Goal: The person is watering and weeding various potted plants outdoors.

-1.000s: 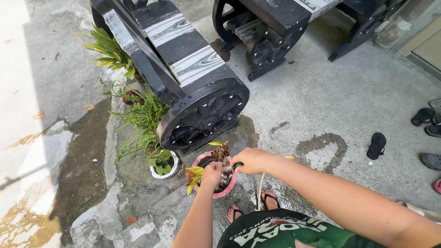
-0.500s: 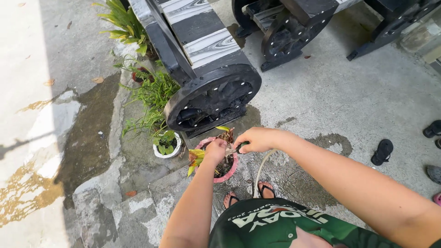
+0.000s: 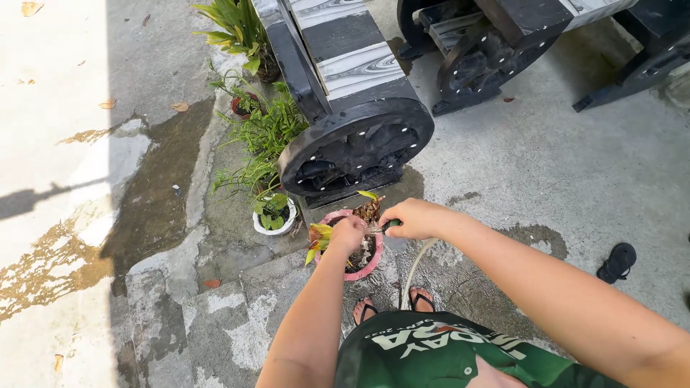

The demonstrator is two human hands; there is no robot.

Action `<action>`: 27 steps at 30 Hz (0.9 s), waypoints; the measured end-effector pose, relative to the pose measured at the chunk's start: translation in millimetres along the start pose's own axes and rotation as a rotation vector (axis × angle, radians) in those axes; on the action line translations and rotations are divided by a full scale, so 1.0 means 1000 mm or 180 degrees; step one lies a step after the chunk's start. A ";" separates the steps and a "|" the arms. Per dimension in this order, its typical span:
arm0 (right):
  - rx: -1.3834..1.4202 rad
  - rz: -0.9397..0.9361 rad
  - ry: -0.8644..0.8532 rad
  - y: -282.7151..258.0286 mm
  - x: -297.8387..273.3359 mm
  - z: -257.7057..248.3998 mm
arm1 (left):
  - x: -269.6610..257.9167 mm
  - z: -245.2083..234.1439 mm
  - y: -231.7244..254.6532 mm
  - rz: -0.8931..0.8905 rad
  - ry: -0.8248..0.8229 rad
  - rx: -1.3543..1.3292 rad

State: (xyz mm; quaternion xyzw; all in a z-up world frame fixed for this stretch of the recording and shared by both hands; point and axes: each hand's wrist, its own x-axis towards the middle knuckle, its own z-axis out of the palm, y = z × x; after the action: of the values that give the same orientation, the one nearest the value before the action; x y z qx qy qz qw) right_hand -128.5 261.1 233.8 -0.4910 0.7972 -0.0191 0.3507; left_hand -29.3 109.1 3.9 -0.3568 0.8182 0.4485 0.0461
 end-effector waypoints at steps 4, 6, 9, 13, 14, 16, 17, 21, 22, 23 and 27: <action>0.0294 -0.0414 0.0138 -0.018 -0.008 -0.003 | 0.009 0.001 -0.008 0.0135 -0.0009 -0.0038; 0.0443 -0.0593 0.0148 -0.015 -0.007 0.000 | 0.006 -0.001 -0.007 0.0165 -0.0101 -0.0098; 0.0114 -0.0144 0.0124 0.001 0.002 0.004 | 0.005 -0.007 -0.005 0.0161 0.0064 0.0087; 0.0042 -0.0049 0.0060 -0.005 0.002 0.008 | 0.004 -0.010 -0.002 0.0242 0.0109 -0.0123; 0.0126 -0.0092 0.0012 -0.015 -0.002 0.006 | 0.002 -0.014 0.002 0.0083 0.0011 -0.0150; 0.0092 0.0051 -0.0016 -0.019 -0.001 0.003 | 0.005 -0.008 -0.004 0.0155 0.0060 -0.0081; 0.0060 0.0182 -0.0037 -0.022 0.000 0.002 | 0.006 -0.007 -0.009 0.0226 0.0120 -0.0005; 0.0170 0.0507 -0.0099 -0.030 -0.002 -0.005 | -0.002 -0.008 -0.012 0.0137 0.0075 0.0060; 0.0230 0.0136 0.0027 -0.033 -0.002 -0.002 | -0.006 -0.013 -0.009 0.0066 -0.0017 0.0025; 0.0285 -0.0224 0.0144 -0.034 -0.003 0.001 | -0.012 -0.015 -0.005 -0.0009 -0.0120 -0.0020; 0.0239 -0.0498 0.0347 -0.032 0.013 -0.002 | 0.002 -0.019 -0.015 0.0058 -0.0103 0.0119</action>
State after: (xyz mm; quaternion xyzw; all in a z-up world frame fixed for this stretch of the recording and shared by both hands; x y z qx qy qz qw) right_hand -108.3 233.1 240.3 -0.5364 0.7731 -0.1029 0.3224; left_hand -16.3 88.6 3.5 -0.3411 0.8288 0.4392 0.0619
